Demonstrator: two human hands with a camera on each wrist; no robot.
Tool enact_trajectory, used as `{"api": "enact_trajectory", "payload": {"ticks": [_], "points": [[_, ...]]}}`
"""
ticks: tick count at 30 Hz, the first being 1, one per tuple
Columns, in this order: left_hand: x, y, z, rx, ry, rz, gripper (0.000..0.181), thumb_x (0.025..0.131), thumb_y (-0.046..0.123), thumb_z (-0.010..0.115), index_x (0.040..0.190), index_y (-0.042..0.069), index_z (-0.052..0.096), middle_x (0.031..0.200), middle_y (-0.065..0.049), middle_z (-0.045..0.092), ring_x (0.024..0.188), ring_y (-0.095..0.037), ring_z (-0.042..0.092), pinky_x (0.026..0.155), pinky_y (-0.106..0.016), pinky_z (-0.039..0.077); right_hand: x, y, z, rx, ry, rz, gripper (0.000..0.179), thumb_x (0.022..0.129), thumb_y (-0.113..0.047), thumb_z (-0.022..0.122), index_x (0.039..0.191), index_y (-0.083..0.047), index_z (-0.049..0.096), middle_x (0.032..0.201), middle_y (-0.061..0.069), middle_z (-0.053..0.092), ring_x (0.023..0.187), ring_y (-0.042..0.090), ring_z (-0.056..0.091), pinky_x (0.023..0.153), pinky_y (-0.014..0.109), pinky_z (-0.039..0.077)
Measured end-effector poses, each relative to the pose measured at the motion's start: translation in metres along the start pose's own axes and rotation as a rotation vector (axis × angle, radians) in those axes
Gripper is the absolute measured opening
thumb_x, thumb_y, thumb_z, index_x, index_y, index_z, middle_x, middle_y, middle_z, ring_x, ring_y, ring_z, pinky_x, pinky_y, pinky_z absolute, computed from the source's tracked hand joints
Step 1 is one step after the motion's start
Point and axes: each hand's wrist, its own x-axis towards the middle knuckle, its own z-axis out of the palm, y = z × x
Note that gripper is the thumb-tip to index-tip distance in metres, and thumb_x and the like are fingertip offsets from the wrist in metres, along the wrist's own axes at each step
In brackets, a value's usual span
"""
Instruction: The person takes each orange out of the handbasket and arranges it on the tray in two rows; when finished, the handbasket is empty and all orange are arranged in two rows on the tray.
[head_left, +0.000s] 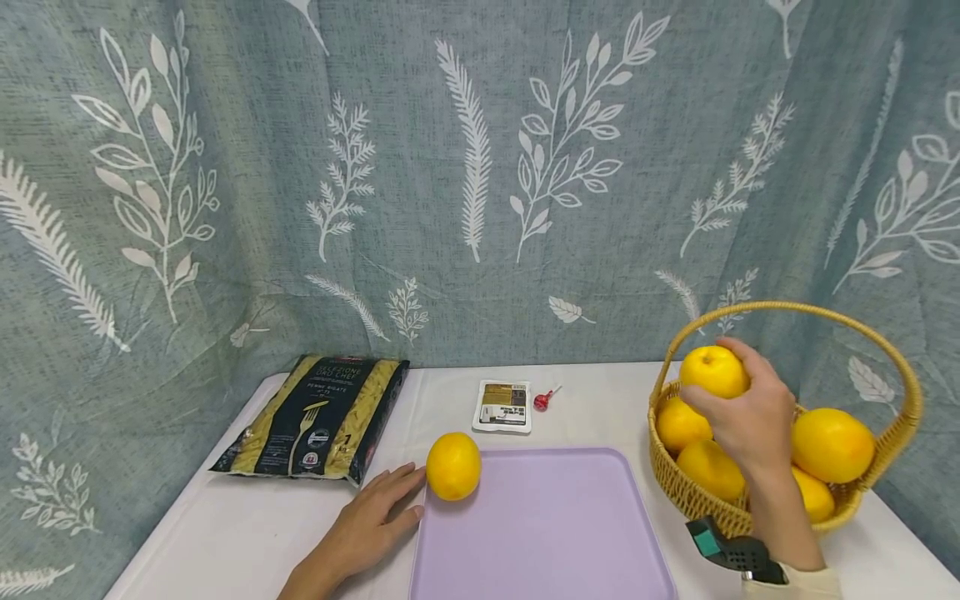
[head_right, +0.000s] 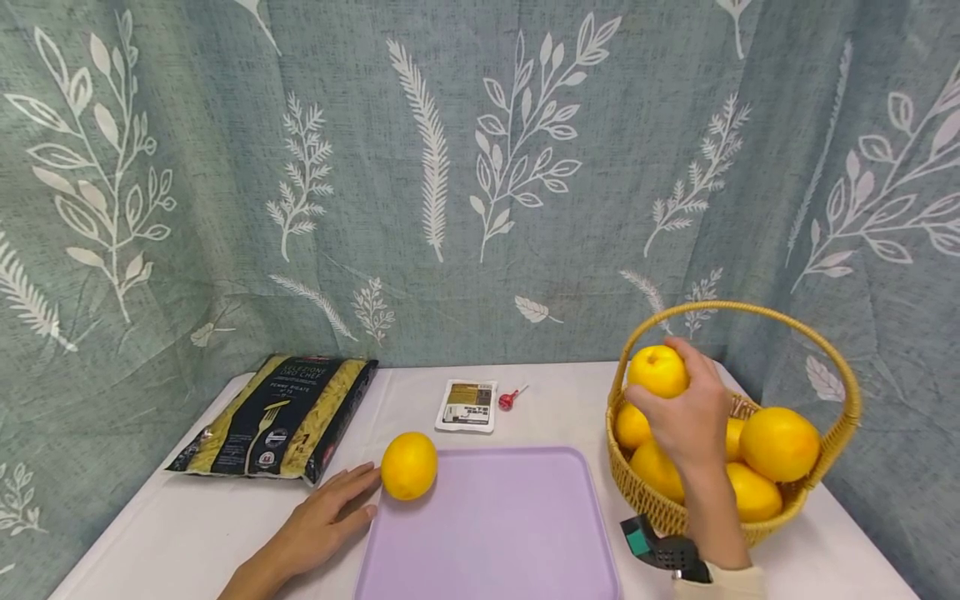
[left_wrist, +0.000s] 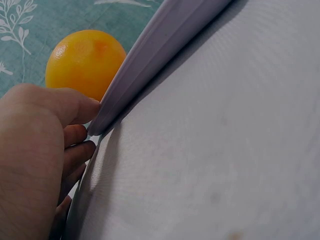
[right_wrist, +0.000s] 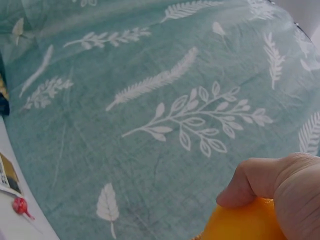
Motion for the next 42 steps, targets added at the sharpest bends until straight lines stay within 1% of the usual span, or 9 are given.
{"api": "enact_trajectory", "payload": {"ticks": [5,13,19,25,31,37,42], "points": [[0.000,0.000,0.000,-0.003,-0.001,0.001,0.053,0.096,0.034,0.066,0.145,0.016,0.058,0.153,-0.008,0.051,0.145,-0.032,0.042,0.124,-0.055,0.023,-0.002,-0.003,0.004,-0.013,-0.016,-0.023,0.070,0.079,-0.017,0.080,0.145,-0.018,0.057,0.128,0.016,0.060,0.087,0.024,0.054,0.058,0.017,0.046],[0.000,0.000,0.000,-0.001,0.002,0.006,0.053,0.096,0.033,0.066,0.146,0.016,0.057,0.153,-0.008,0.051,0.145,-0.032,0.042,0.124,-0.055,0.024,-0.006,-0.011,0.010,0.013,-0.045,-0.062,0.068,0.079,-0.014,0.079,0.143,-0.014,0.057,0.125,0.016,0.062,0.088,0.026,0.056,0.061,0.020,0.049],[0.000,-0.001,0.000,-0.003,-0.004,0.007,0.053,0.096,0.034,0.066,0.146,0.016,0.057,0.153,-0.008,0.051,0.145,-0.032,0.042,0.125,-0.055,0.023,-0.009,-0.014,0.015,0.031,-0.060,-0.081,0.067,0.079,-0.014,0.078,0.142,-0.013,0.057,0.127,0.016,0.061,0.087,0.027,0.057,0.061,0.021,0.051],[0.000,0.000,-0.001,-0.008,-0.009,-0.002,0.053,0.096,0.034,0.066,0.146,0.017,0.057,0.153,-0.008,0.051,0.145,-0.033,0.041,0.124,-0.056,0.023,-0.013,-0.018,0.025,0.051,-0.089,-0.110,0.066,0.080,-0.014,0.078,0.142,-0.011,0.057,0.128,0.017,0.060,0.087,0.030,0.057,0.062,0.027,0.052],[0.000,0.000,-0.001,-0.009,-0.012,-0.001,0.053,0.096,0.034,0.066,0.146,0.017,0.057,0.153,-0.008,0.051,0.145,-0.033,0.041,0.124,-0.056,0.023,-0.018,-0.020,0.039,0.069,-0.139,-0.163,0.065,0.080,-0.011,0.078,0.141,-0.008,0.056,0.131,0.018,0.059,0.090,0.031,0.057,0.068,0.033,0.052],[0.000,0.001,-0.001,-0.010,-0.011,0.003,0.053,0.096,0.035,0.066,0.145,0.016,0.058,0.153,-0.008,0.051,0.145,-0.032,0.042,0.125,-0.055,0.023,-0.021,-0.022,0.048,0.071,-0.173,-0.186,0.066,0.079,-0.012,0.078,0.141,-0.008,0.056,0.135,0.018,0.058,0.090,0.032,0.058,0.068,0.035,0.051],[0.000,0.003,-0.002,-0.013,-0.007,-0.003,0.053,0.096,0.034,0.066,0.145,0.016,0.058,0.153,-0.008,0.051,0.145,-0.032,0.042,0.125,-0.055,0.023,-0.024,-0.023,0.055,0.085,-0.201,-0.191,0.066,0.079,-0.012,0.078,0.141,-0.009,0.056,0.133,0.016,0.059,0.089,0.032,0.059,0.069,0.035,0.051]]}}
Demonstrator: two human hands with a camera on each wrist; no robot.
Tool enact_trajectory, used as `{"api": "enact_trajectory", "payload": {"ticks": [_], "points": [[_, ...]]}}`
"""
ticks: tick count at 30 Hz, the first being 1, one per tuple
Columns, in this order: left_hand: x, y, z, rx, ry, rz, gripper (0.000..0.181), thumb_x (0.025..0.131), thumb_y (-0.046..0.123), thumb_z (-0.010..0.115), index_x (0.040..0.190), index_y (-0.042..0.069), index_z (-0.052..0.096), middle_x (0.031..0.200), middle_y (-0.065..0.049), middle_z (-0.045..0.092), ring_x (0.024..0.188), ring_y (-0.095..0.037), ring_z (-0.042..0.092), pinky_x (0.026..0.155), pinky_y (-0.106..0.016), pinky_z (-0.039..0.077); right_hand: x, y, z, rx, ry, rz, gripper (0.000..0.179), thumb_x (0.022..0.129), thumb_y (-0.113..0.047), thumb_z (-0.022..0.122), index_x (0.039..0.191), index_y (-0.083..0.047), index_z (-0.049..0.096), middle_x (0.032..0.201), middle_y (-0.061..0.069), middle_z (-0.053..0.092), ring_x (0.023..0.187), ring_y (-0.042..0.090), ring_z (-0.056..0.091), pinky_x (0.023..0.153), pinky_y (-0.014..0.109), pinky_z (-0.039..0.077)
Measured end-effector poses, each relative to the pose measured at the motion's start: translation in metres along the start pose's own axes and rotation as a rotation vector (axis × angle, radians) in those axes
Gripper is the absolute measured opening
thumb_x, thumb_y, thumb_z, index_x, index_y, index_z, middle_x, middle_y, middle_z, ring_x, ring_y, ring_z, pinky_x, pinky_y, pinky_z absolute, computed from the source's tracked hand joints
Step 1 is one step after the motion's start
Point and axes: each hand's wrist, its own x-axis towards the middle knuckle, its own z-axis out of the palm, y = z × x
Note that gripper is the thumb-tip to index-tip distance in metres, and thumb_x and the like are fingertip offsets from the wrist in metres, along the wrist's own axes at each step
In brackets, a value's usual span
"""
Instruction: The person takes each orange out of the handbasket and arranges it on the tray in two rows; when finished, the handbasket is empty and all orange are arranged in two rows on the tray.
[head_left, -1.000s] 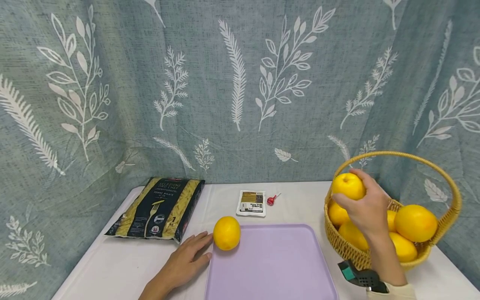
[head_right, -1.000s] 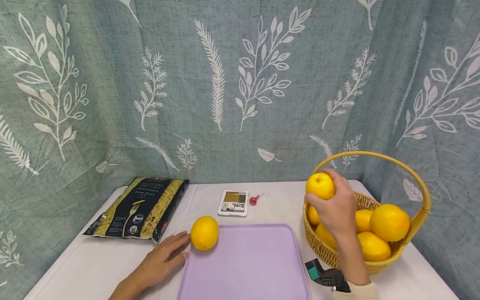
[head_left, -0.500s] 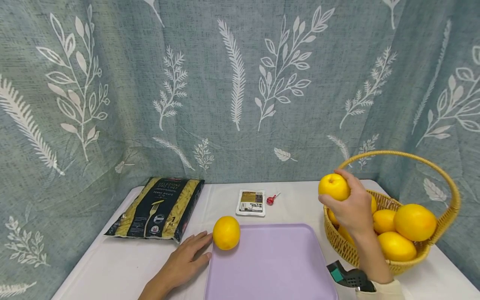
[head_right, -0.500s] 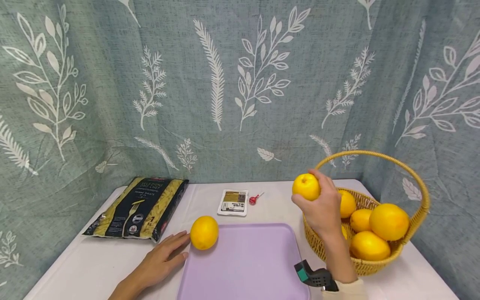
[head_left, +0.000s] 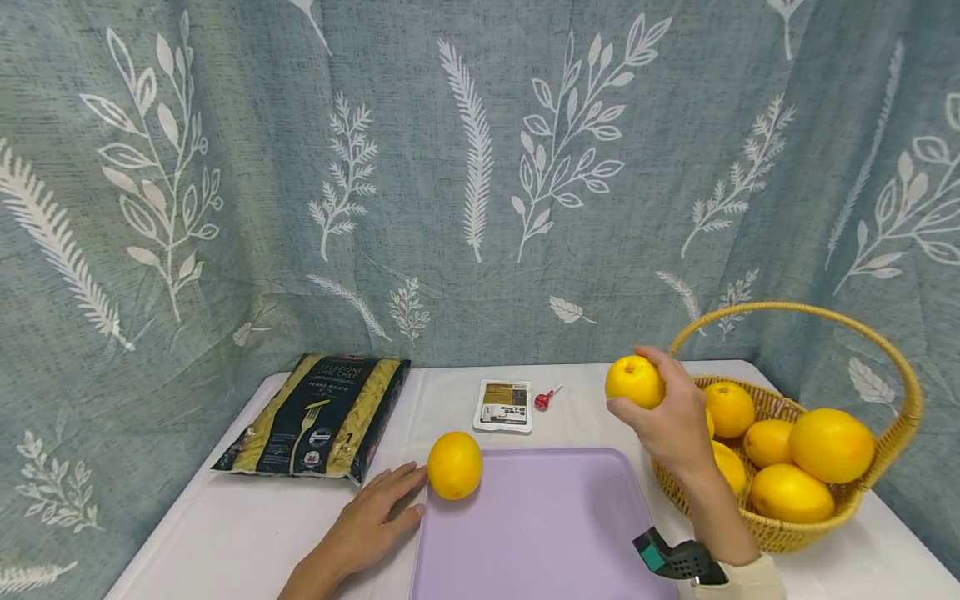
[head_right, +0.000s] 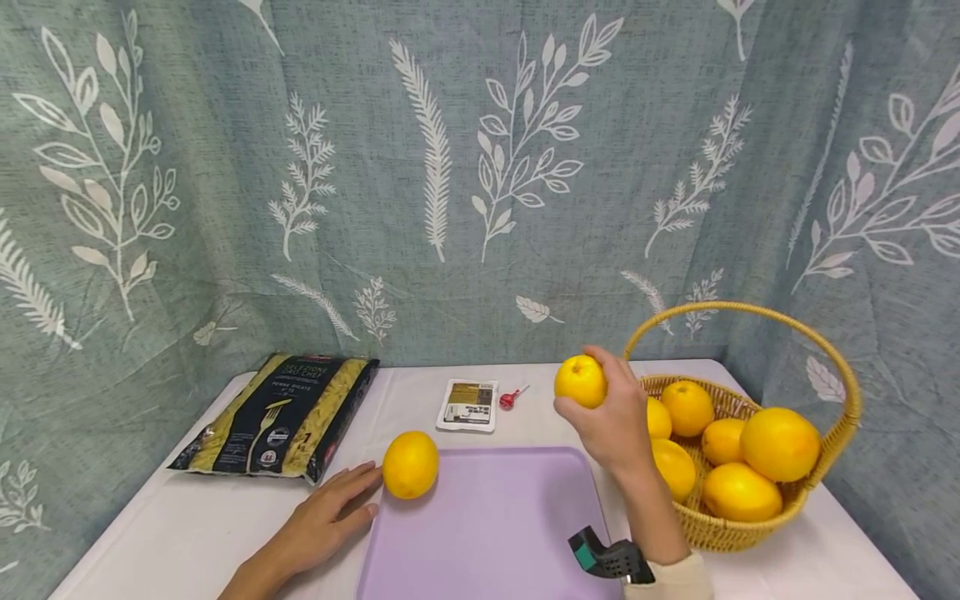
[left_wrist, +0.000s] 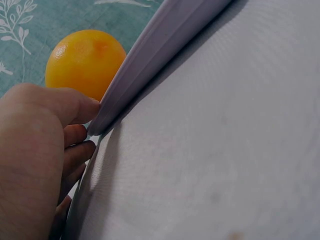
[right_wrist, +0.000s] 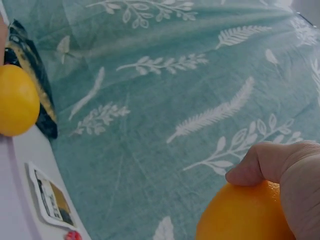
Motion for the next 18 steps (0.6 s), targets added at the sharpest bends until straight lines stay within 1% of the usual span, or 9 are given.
{"api": "enact_trajectory", "payload": {"ticks": [4,9,11,18], "points": [[0.000,0.000,0.000,0.003,0.002,-0.002,0.053,0.096,0.033,0.067,0.145,0.016,0.058,0.152,-0.008,0.052,0.145,-0.032,0.042,0.125,-0.055,0.023,-0.001,-0.001,0.008,0.044,-0.051,0.020,0.065,0.081,-0.012,0.077,0.142,-0.010,0.054,0.130,0.015,0.059,0.091,0.032,0.058,0.070,0.035,0.052],[-0.001,0.000,0.000,-0.001,0.000,-0.005,0.053,0.096,0.033,0.067,0.145,0.017,0.058,0.153,-0.008,0.051,0.145,-0.032,0.041,0.125,-0.056,0.023,-0.004,0.001,0.025,0.090,-0.094,-0.005,0.064,0.081,-0.011,0.076,0.141,-0.009,0.055,0.128,0.015,0.059,0.088,0.030,0.059,0.069,0.033,0.054],[-0.001,0.000,0.000,-0.002,0.000,-0.007,0.053,0.096,0.034,0.067,0.145,0.017,0.058,0.153,-0.008,0.051,0.145,-0.033,0.041,0.124,-0.057,0.023,-0.005,0.002,0.032,0.088,-0.110,-0.023,0.064,0.080,-0.012,0.076,0.141,-0.009,0.055,0.128,0.014,0.059,0.088,0.029,0.059,0.068,0.033,0.054],[-0.001,0.000,0.001,0.004,0.008,0.003,0.053,0.096,0.034,0.066,0.145,0.016,0.058,0.153,-0.009,0.051,0.145,-0.033,0.041,0.123,-0.058,0.025,-0.009,0.006,0.050,0.092,-0.155,-0.047,0.061,0.083,-0.012,0.075,0.140,-0.010,0.055,0.131,0.013,0.058,0.093,0.028,0.060,0.073,0.033,0.055]]}}
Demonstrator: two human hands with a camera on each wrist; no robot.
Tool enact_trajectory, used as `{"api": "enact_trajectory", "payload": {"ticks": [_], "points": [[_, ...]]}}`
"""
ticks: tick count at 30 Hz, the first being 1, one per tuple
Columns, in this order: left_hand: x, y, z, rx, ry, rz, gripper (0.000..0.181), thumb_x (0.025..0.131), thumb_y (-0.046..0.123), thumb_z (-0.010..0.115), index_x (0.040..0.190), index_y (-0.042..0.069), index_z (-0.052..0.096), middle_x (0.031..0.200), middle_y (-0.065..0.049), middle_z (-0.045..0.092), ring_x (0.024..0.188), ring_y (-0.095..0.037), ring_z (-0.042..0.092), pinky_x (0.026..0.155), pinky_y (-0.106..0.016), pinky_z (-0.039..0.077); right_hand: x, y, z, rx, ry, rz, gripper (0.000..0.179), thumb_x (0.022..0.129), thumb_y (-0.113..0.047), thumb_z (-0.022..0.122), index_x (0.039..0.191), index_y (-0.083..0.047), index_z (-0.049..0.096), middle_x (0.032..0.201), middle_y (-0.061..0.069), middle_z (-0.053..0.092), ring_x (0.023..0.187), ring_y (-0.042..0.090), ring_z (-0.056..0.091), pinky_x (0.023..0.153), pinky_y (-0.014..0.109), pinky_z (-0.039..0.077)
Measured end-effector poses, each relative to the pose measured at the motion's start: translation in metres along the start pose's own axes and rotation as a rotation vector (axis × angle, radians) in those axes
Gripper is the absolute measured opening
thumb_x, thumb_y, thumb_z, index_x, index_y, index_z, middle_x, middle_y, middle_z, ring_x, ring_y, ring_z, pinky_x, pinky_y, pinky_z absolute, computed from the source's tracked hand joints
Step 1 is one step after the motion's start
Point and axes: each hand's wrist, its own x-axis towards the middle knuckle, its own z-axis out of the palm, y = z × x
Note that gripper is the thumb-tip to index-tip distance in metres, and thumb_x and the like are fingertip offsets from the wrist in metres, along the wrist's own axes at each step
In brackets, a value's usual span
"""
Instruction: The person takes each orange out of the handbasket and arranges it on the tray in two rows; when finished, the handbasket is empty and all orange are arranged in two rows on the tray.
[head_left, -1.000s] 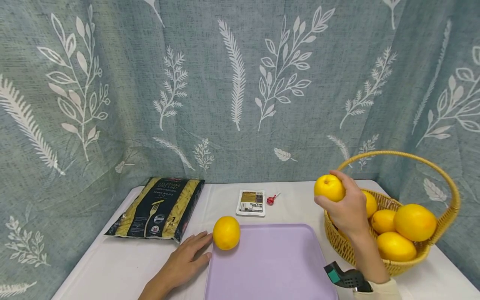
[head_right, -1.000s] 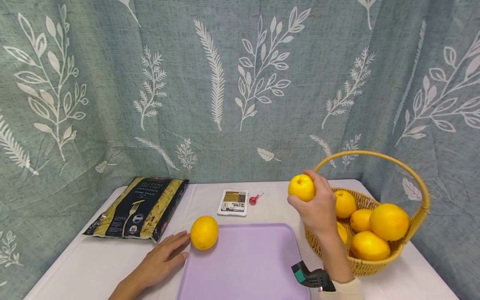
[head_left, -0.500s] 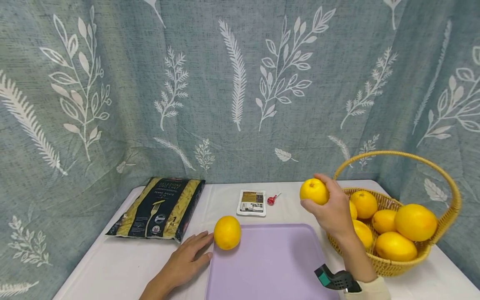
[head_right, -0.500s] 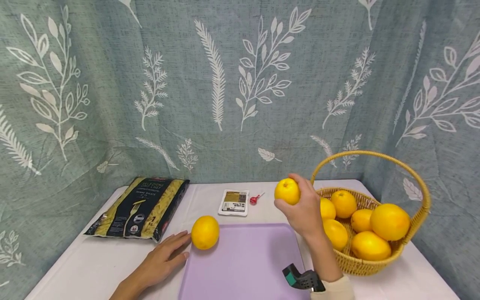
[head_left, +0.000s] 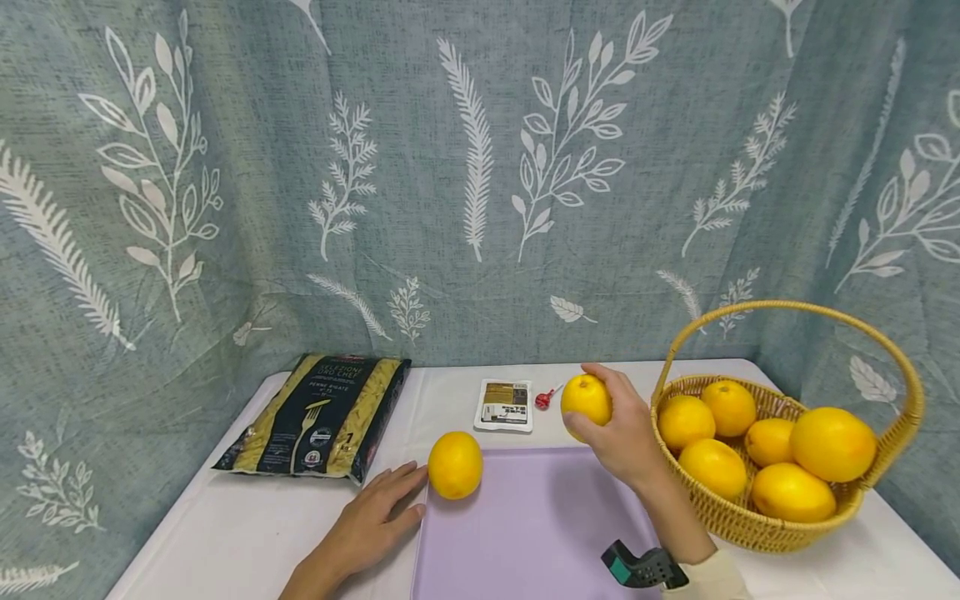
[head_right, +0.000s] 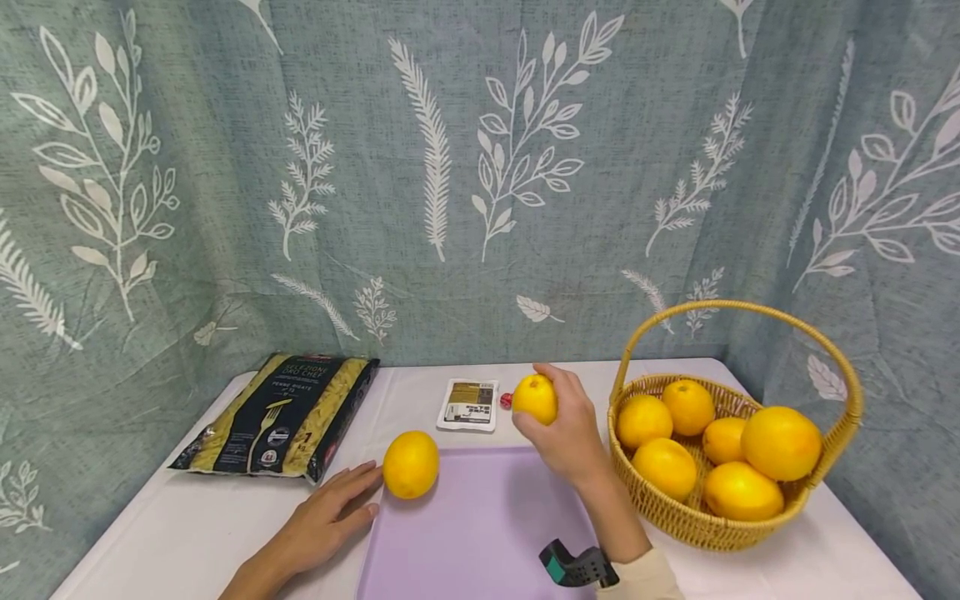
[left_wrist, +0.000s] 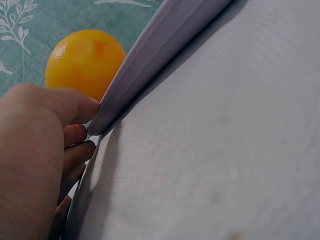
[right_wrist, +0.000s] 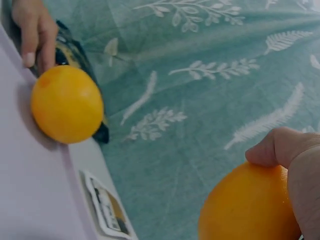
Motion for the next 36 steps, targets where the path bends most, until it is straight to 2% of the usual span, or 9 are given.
{"api": "enact_trajectory", "payload": {"ticks": [6,12,17,24,30,36], "points": [[0.000,0.000,0.000,-0.001,0.001,0.002,0.052,0.096,0.034,0.066,0.145,0.016,0.059,0.152,-0.008,0.052,0.145,-0.032,0.042,0.124,-0.057,0.024,-0.004,0.004,0.015,0.038,-0.058,-0.011,0.059,0.083,-0.012,0.075,0.138,-0.010,0.056,0.128,0.012,0.060,0.094,0.027,0.060,0.074,0.033,0.056],[0.000,-0.001,0.001,0.003,0.000,0.002,0.053,0.096,0.034,0.066,0.145,0.017,0.058,0.152,-0.008,0.052,0.145,-0.032,0.042,0.124,-0.057,0.024,-0.008,0.007,0.030,0.082,-0.128,0.025,0.057,0.084,-0.013,0.075,0.138,-0.011,0.057,0.129,0.010,0.061,0.096,0.026,0.060,0.075,0.032,0.055],[0.001,-0.001,0.001,0.007,0.006,0.009,0.052,0.096,0.033,0.066,0.144,0.016,0.059,0.152,-0.008,0.052,0.144,-0.031,0.043,0.124,-0.055,0.025,-0.011,0.009,0.038,0.105,-0.157,0.064,0.056,0.085,-0.017,0.076,0.138,-0.012,0.059,0.132,0.011,0.061,0.096,0.025,0.060,0.077,0.033,0.054],[0.001,-0.001,0.000,0.012,0.013,0.017,0.051,0.096,0.030,0.065,0.144,0.015,0.059,0.152,-0.009,0.053,0.144,-0.029,0.044,0.125,-0.052,0.025,-0.013,0.015,0.048,0.145,-0.166,0.085,0.056,0.088,-0.022,0.077,0.140,-0.011,0.058,0.143,0.014,0.058,0.106,0.026,0.061,0.084,0.035,0.054],[0.001,-0.001,0.000,0.012,0.010,0.014,0.051,0.096,0.032,0.065,0.144,0.015,0.059,0.152,-0.009,0.052,0.144,-0.030,0.044,0.124,-0.053,0.025,-0.016,0.019,0.056,0.154,-0.187,0.120,0.053,0.091,-0.026,0.076,0.139,-0.010,0.058,0.128,0.008,0.065,0.098,0.022,0.060,0.081,0.034,0.054],[0.001,-0.002,0.001,0.015,0.009,0.018,0.051,0.096,0.032,0.065,0.144,0.016,0.059,0.152,-0.008,0.053,0.144,-0.029,0.044,0.125,-0.052,0.025,-0.019,0.020,0.065,0.137,-0.241,0.188,0.044,0.095,-0.033,0.069,0.133,-0.011,0.062,0.119,0.007,0.066,0.095,0.021,0.059,0.082,0.034,0.052]]}}
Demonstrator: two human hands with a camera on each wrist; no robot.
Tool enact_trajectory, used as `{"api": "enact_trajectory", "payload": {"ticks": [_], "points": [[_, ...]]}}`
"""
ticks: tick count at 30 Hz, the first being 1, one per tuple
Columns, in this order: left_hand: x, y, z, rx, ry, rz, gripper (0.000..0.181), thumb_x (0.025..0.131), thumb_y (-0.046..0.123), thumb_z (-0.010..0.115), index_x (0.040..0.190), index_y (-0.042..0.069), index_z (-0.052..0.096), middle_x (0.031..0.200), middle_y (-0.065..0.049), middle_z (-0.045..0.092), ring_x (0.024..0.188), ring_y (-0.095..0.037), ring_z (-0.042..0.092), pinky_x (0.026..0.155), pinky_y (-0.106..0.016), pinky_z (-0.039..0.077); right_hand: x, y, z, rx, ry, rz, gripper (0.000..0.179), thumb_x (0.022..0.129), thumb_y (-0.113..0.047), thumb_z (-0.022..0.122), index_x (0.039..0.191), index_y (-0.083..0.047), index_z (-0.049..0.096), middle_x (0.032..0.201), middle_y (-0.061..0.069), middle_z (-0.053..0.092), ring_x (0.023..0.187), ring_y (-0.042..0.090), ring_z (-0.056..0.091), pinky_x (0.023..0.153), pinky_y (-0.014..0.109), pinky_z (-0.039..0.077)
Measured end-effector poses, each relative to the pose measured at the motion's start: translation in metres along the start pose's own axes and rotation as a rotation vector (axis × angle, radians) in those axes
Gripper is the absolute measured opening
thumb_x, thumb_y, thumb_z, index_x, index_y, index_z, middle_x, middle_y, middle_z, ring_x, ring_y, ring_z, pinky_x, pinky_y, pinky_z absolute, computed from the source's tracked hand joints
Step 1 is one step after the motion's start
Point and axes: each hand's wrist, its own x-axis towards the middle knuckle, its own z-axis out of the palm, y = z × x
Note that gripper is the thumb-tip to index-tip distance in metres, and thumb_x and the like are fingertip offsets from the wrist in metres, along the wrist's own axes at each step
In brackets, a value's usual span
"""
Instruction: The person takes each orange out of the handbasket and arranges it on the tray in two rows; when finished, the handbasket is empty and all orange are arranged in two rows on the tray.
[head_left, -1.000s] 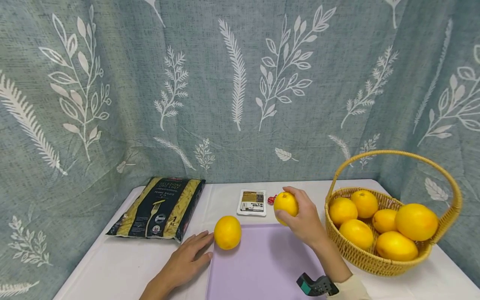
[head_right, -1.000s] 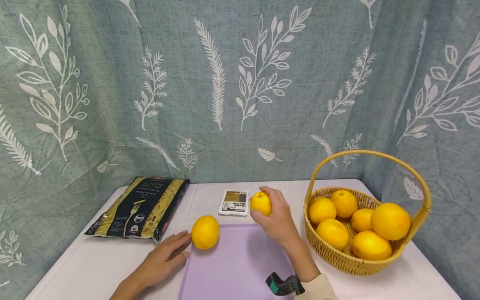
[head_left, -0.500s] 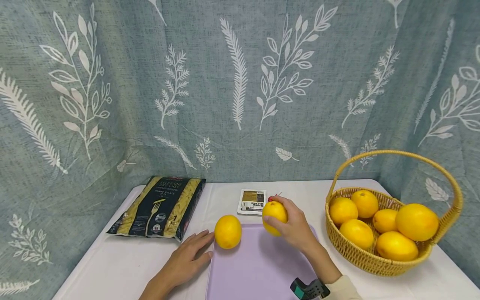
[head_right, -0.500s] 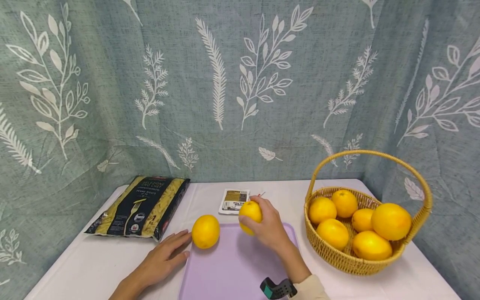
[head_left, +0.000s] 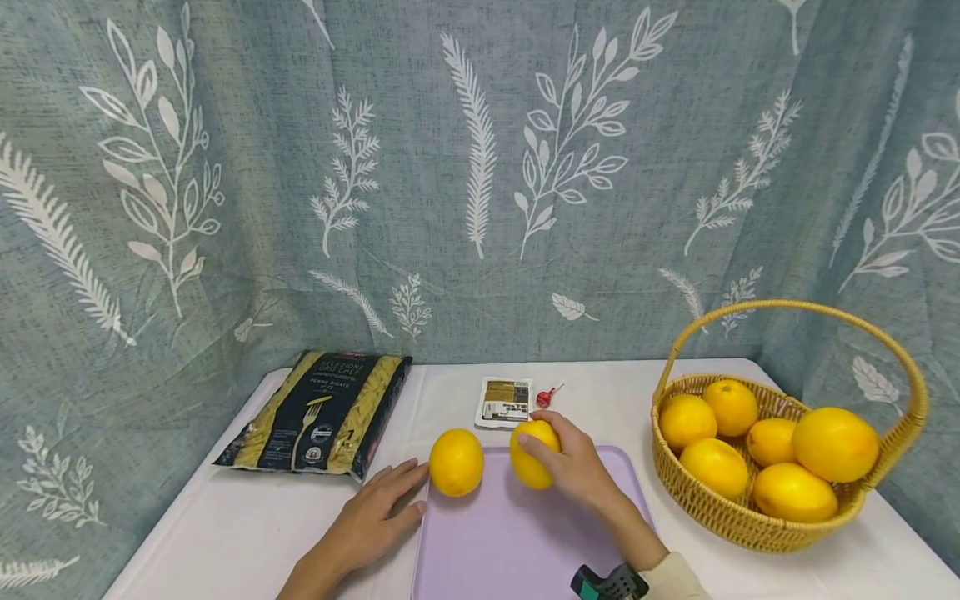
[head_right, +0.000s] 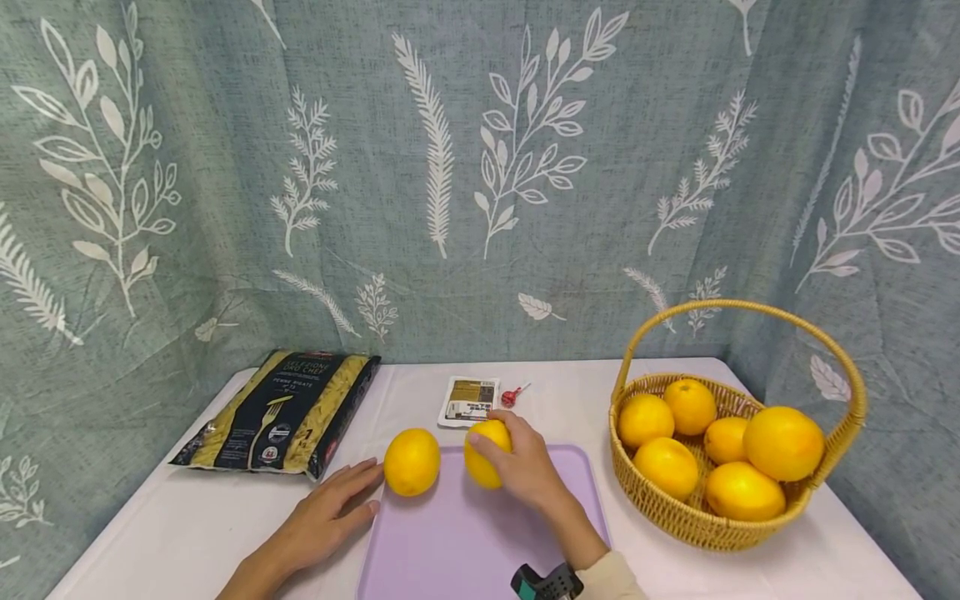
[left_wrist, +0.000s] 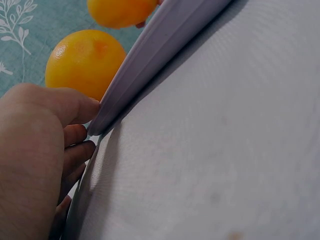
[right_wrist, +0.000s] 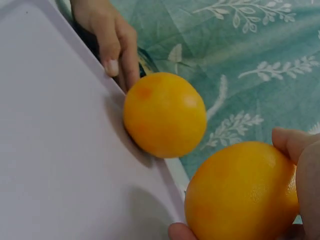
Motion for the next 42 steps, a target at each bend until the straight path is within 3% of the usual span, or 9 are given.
{"api": "enact_trajectory", "payload": {"ticks": [6,14,19,23,31,42], "points": [[0.001,0.001,0.000,-0.003,0.002,0.002,0.051,0.096,0.031,0.066,0.144,0.015,0.059,0.152,-0.007,0.053,0.144,-0.029,0.044,0.125,-0.052,0.025,-0.002,0.004,0.008,0.024,-0.029,0.080,0.049,0.096,-0.039,0.067,0.133,-0.008,0.061,0.112,0.009,0.066,0.093,0.023,0.059,0.075,0.032,0.054],[0.000,0.001,0.000,0.012,0.006,0.019,0.052,0.096,0.030,0.066,0.144,0.014,0.059,0.151,-0.008,0.053,0.144,-0.029,0.044,0.125,-0.052,0.025,-0.002,0.007,0.011,0.120,-0.066,0.145,0.058,0.095,-0.037,0.069,0.141,-0.005,0.054,0.119,0.018,0.063,0.092,0.028,0.062,0.056,0.037,0.063],[0.000,0.001,0.000,0.017,0.008,0.028,0.052,0.096,0.030,0.066,0.144,0.014,0.059,0.151,-0.009,0.053,0.144,-0.030,0.044,0.124,-0.052,0.025,-0.003,0.006,0.013,0.171,-0.117,0.166,0.067,0.094,-0.032,0.072,0.148,-0.002,0.047,0.120,0.024,0.062,0.090,0.027,0.066,0.058,0.038,0.064],[0.001,0.001,0.000,0.016,0.000,0.018,0.052,0.096,0.031,0.065,0.145,0.014,0.058,0.152,-0.010,0.052,0.144,-0.031,0.043,0.124,-0.053,0.025,-0.004,0.008,0.016,0.171,-0.117,0.142,0.071,0.094,-0.034,0.073,0.149,0.001,0.044,0.123,0.027,0.061,0.085,0.025,0.068,0.058,0.037,0.064],[0.002,0.002,-0.003,0.009,-0.011,0.004,0.053,0.097,0.032,0.065,0.146,0.014,0.057,0.153,-0.010,0.050,0.145,-0.033,0.042,0.124,-0.055,0.024,-0.003,0.007,0.026,0.161,-0.107,0.078,0.073,0.094,-0.031,0.073,0.150,0.003,0.042,0.134,0.029,0.050,0.096,0.030,0.065,0.059,0.036,0.064],[0.000,0.002,-0.002,-0.002,-0.008,-0.003,0.053,0.096,0.032,0.066,0.145,0.013,0.058,0.153,-0.011,0.051,0.145,-0.034,0.042,0.124,-0.056,0.025,-0.005,0.007,0.031,0.110,-0.099,0.053,0.072,0.094,-0.031,0.073,0.150,0.003,0.042,0.134,0.028,0.053,0.096,0.031,0.065,0.058,0.032,0.063]]}}
